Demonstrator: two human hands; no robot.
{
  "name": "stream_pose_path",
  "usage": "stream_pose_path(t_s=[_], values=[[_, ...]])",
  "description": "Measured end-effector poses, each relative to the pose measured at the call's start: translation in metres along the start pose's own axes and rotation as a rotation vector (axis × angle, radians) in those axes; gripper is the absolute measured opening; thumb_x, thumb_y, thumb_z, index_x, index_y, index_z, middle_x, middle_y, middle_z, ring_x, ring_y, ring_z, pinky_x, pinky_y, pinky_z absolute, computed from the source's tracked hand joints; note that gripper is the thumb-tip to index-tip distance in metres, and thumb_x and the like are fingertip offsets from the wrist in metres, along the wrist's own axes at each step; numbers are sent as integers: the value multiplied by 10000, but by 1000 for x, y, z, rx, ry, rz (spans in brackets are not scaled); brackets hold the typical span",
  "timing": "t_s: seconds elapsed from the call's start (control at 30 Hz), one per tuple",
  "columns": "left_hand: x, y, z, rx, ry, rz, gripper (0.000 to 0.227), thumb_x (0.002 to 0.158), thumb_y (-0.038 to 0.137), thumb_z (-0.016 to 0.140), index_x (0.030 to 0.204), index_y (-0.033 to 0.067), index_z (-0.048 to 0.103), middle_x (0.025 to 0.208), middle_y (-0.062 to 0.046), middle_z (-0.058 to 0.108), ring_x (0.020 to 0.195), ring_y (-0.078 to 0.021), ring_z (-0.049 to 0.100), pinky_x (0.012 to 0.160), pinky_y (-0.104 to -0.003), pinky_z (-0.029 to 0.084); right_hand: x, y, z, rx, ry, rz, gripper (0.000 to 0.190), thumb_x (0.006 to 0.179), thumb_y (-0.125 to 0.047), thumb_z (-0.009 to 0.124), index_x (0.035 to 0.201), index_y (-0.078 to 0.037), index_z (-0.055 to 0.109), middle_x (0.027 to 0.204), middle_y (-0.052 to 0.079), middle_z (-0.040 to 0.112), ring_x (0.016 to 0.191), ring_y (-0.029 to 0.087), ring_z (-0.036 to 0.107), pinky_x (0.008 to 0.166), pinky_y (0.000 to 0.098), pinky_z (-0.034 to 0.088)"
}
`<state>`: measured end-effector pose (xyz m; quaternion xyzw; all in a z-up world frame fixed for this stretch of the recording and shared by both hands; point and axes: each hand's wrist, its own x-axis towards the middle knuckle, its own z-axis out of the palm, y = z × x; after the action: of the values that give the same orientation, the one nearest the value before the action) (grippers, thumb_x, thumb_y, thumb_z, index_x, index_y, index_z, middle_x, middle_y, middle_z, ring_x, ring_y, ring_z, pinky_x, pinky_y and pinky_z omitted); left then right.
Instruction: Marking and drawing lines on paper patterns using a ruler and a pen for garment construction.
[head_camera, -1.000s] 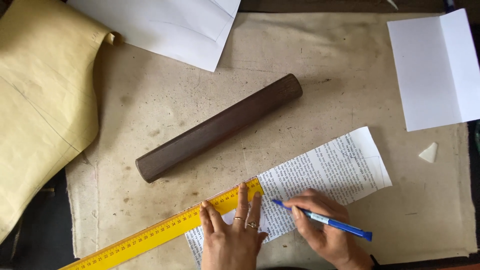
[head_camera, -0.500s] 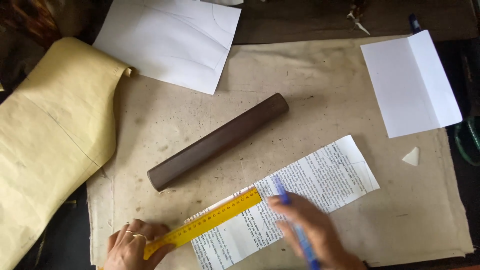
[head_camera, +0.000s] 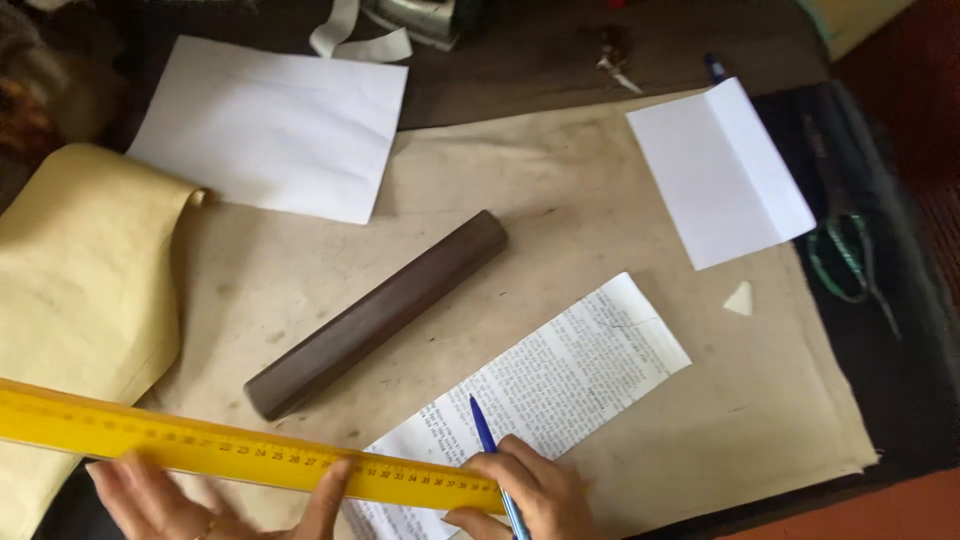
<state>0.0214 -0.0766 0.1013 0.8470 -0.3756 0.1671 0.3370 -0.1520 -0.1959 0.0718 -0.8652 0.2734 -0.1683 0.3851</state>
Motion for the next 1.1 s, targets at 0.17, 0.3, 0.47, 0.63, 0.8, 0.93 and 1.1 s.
stream_pose_path(t_s=[0.17, 0.3, 0.47, 0.63, 0.8, 0.93, 1.1], values=[[25, 64, 16, -869, 154, -673, 917, 868, -156, 500, 1508, 316, 44, 1489, -371, 354, 1338, -384, 476, 783, -558, 599, -5, 16, -8, 205, -102, 93, 284, 852, -308, 735, 1036, -123, 623, 899, 66, 661, 832, 216, 748, 575, 228, 724], [56, 57, 11, -695, 292, -680, 747, 918, -146, 452, 1563, 111, 177, 1244, -339, 521, 688, -298, 531, 566, -381, 541, 3, 89, -36, 1134, 398, 1040, 249, 762, -88, 588, 915, 72, 703, 981, 168, 618, 926, 278, 583, 834, 370, 431], [68, -29, 9, 227, -440, -122, 360, 870, 268, 609, 1194, 397, 695, 979, -85, 588, 722, -303, 628, 638, -422, 511, 23, 149, -135, -138, 336, 443, 185, 900, -195, 620, 1059, -101, 620, 985, 87, 714, 810, 199, 719, 701, 279, 584], [45, -34, 58, 518, -698, -125, 528, 711, 550, 664, 1208, 383, 601, 1181, 81, 543, 868, -169, 658, 601, -420, 595, 22, 165, -141, -186, 178, 503, 271, 793, -180, 739, 1025, -131, 606, 1003, 26, 707, 944, 149, 680, 855, 277, 497], [57, -31, 60, 713, -797, -141, 724, 731, 646, 606, 1340, 280, 469, 1182, 24, 455, 1023, -156, 560, 585, -426, 636, 28, 168, -130, -118, 98, 614, 242, 802, -144, 711, 1025, -141, 617, 949, 27, 704, 899, 142, 664, 793, 274, 497], [72, -31, 53, 664, -813, -219, 690, 722, 706, 599, 1226, 237, 547, 1218, -10, 461, 1035, -215, 585, 645, -508, 612, 42, 194, -134, -38, 43, 619, 220, 805, -104, 720, 1009, -145, 651, 886, 33, 680, 790, 154, 645, 731, 275, 494], [90, -54, 45, 586, -770, -274, 696, 739, 659, 637, 1241, 183, 563, 1262, -85, 466, 1012, -307, 619, 793, -573, 592, 115, 95, -183, -21, -73, 353, 181, 908, -178, 543, 1037, -99, 642, 986, 54, 652, 960, 173, 626, 945, 297, 452]])
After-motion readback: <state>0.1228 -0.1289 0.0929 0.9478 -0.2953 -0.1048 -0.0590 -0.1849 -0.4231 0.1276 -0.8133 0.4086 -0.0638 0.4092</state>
